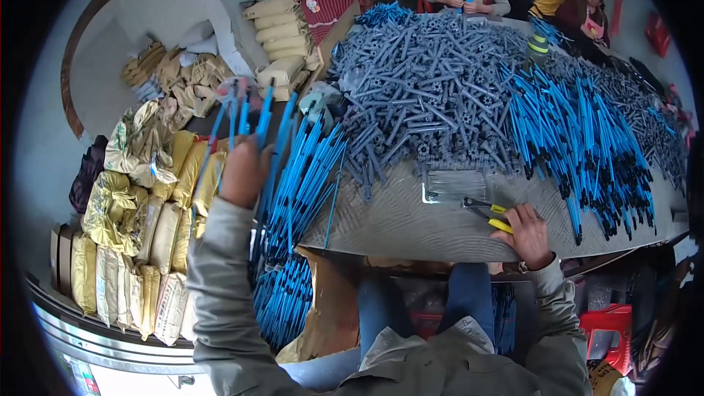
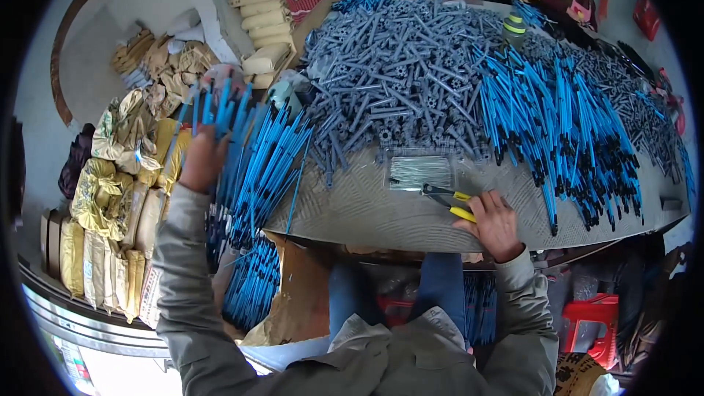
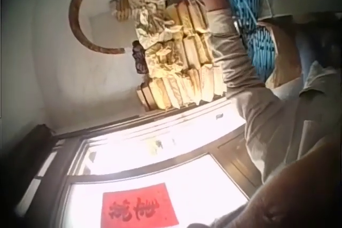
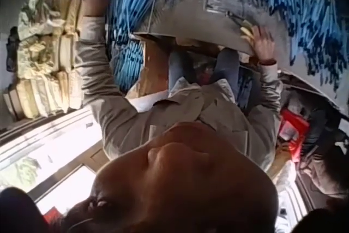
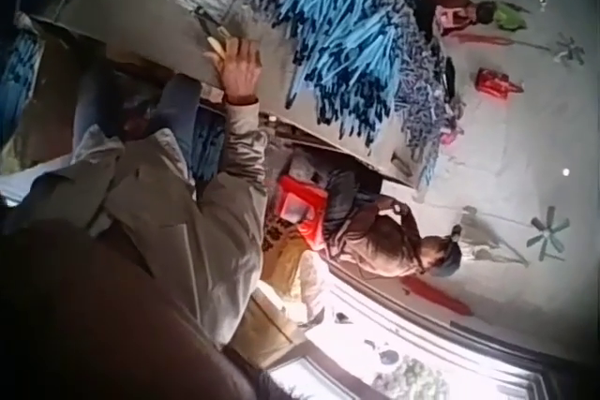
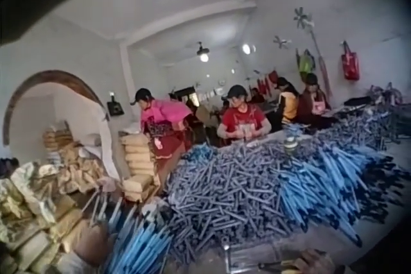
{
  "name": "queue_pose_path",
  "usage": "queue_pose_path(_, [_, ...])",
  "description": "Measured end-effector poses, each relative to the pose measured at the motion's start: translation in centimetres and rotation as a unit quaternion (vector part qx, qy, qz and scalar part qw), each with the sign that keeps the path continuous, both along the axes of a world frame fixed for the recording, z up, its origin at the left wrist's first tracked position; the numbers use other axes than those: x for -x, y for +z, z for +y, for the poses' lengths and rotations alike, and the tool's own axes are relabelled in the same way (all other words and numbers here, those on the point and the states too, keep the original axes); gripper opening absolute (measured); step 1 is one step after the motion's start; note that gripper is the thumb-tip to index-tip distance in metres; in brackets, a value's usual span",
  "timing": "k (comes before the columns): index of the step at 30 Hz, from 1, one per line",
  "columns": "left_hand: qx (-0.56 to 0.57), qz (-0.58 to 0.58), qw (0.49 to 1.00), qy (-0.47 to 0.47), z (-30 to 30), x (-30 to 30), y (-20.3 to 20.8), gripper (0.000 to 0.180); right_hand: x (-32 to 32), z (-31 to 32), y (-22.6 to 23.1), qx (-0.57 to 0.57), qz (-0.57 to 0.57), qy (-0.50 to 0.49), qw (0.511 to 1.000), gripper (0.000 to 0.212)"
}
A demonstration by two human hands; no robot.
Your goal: The person assembles blue rods into black hub components using pliers to secure them, creating assembled frames.
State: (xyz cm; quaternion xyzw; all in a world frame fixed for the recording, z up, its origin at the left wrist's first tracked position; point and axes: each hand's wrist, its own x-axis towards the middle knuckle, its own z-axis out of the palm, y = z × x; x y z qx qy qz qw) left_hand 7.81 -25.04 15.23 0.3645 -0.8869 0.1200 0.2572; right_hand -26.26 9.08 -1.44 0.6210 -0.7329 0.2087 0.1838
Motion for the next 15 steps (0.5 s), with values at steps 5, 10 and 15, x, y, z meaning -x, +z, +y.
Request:
queue_pose_path(5, [-0.118,-0.086,0.988,0.047,-2.4,6.3,-7.6,0.035,-0.4,-0.2,0.9,-0.024,0.007,0.007,1.000,0.040])
queue_pose_path(10, [-0.185,-0.036,0.981,-0.032,0.3,9.3,-7.4,0.062,-4.7,-2.7,3.2,0.033,-0.099,0.099,0.990,0.030])
queue_pose_path(15, [-0.302,0.034,0.927,-0.219,1.1,8.9,-6.5,0.072,-12.5,-11.8,2.5,-0.067,-0.543,0.276,0.790,0.039])
